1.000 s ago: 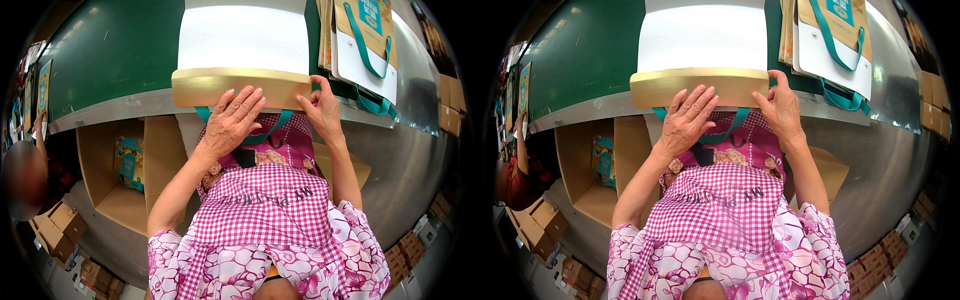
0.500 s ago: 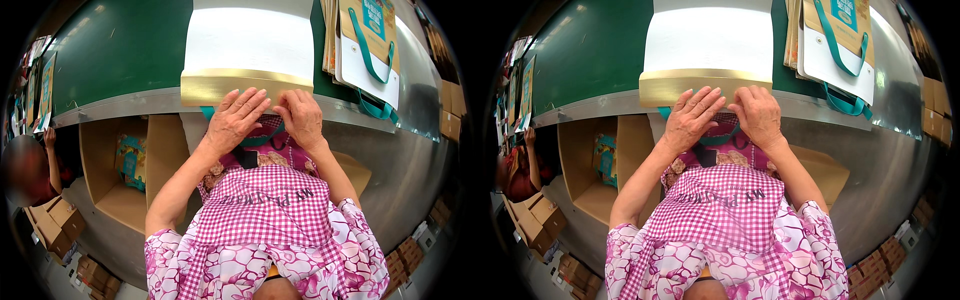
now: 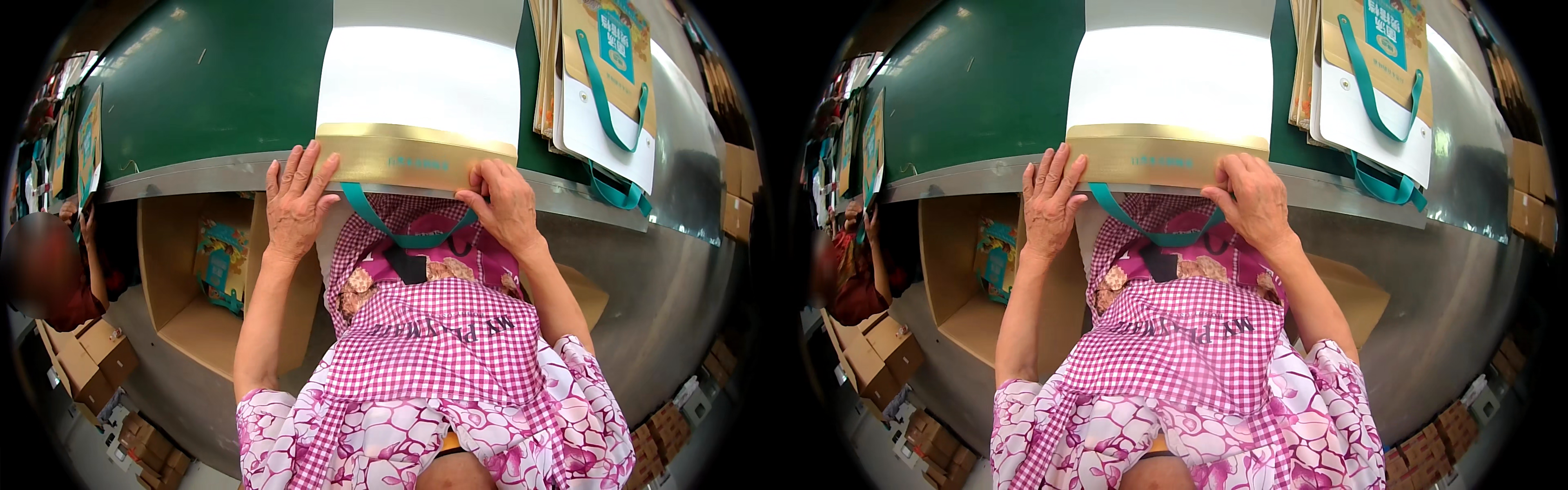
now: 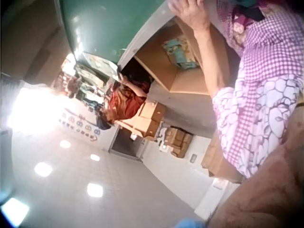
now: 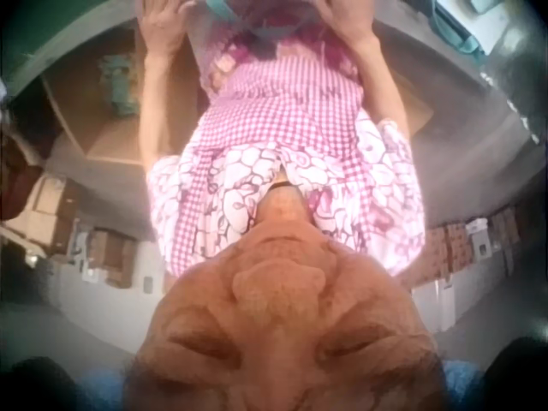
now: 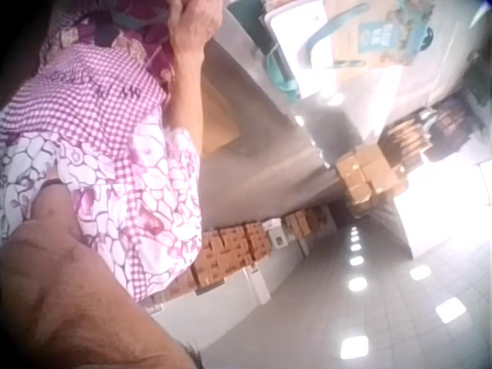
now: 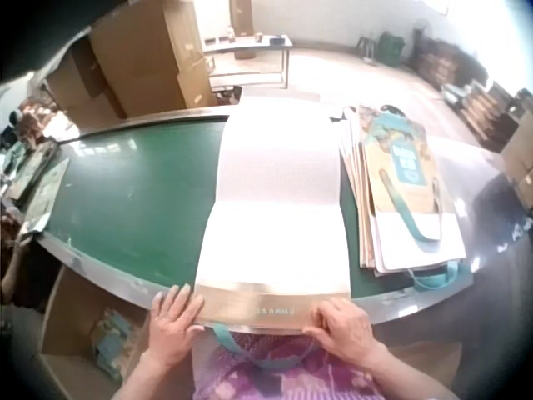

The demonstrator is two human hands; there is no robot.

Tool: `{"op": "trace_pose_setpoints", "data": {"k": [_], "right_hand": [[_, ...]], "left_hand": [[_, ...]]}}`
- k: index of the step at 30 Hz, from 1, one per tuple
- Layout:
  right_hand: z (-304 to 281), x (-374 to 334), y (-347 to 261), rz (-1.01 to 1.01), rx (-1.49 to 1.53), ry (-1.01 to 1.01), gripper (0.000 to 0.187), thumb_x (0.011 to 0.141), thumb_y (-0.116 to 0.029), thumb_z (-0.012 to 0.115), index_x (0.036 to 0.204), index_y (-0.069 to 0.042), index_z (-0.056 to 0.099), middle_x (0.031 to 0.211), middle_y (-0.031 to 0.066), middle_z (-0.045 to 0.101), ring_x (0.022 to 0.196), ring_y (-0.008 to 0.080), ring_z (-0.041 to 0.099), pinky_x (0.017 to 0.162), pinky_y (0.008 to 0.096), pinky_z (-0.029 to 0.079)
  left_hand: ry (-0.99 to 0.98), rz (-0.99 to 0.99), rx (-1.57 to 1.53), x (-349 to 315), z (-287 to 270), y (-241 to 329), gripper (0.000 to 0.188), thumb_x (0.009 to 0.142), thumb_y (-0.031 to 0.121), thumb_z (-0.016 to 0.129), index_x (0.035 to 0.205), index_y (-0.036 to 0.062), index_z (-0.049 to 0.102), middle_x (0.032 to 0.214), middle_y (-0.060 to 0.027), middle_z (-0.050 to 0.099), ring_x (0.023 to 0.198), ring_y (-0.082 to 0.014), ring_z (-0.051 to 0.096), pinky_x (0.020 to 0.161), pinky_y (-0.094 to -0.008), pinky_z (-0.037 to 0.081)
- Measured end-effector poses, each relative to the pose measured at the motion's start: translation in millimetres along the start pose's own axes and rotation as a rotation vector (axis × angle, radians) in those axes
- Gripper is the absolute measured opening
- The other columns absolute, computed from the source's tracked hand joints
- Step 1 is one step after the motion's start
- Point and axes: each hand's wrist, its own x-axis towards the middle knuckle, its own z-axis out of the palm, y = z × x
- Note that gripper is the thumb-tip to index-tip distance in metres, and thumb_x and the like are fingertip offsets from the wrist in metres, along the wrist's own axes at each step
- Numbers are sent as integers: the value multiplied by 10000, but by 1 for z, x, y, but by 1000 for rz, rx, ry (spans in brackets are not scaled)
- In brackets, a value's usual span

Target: The person folds and assembles paper gift bags by hand at a production workstation, creasing edges and checking the bag structure before placing them into a cardboard box.

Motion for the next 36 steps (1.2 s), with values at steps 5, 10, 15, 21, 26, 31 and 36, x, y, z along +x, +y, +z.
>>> {"op": "trace_pose_setpoints", "data": {"k": [5,10,15,21,26,31,36], "right_hand": [[-6,3,-2,17,44,-11,343,729,-180,834,899,-61,560,720,70,507,664,248,521,613,379,436],[-4,-2,1,0,51,-44,413,708,-162,832,1050,-71,619,752,75,569,727,276,585,659,392,475],[-3,-15,1,-16,35,8,677,689,-37,828,1319,-90,588,763,68,523,729,252,542,689,379,466],[-1,-13,-8,-53,-28,-50,730,692,-14,839,1362,-127,571,800,53,524,688,201,494,648,328,457],[-2,-13,-6,-79,-88,-19,741,665,-17,840,1349,-118,572,979,100,558,809,250,544,728,356,488],[-11,-17,-9,-201,-206,124,726,650,56,734,1342,-96,574,1158,157,561,1117,350,516,949,446,432],[-24,-27,-14,-172,-263,99,672,674,119,570,1326,-43,589,1408,192,523,1329,380,451,1115,454,326]], "left_hand": [[254,-248,-441,2,-1,12,677,941,380,664,1443,-21,450,1428,-210,517,1367,-364,442,1136,-482,319],[381,-445,-708,12,-6,34,604,845,96,726,1396,5,495,1224,-185,604,1144,-356,566,983,-423,468],[364,-455,-714,35,-2,33,597,818,88,716,1364,12,486,1132,-155,604,1076,-337,558,947,-413,469],[353,-625,-924,27,-14,35,575,842,88,719,1356,-23,486,1066,-140,581,872,-224,617,769,-338,543],[246,-784,-1540,40,-16,34,471,891,65,664,1320,-47,503,1071,-69,598,762,-88,594,565,-230,506],[245,-694,-1826,37,-38,47,324,896,26,601,1211,-11,539,991,-54,635,746,-76,589,520,-212,477],[251,-644,-1866,27,-74,69,326,901,30,595,1216,-5,521,1015,-54,627,797,-88,595,523,-216,493]]}}
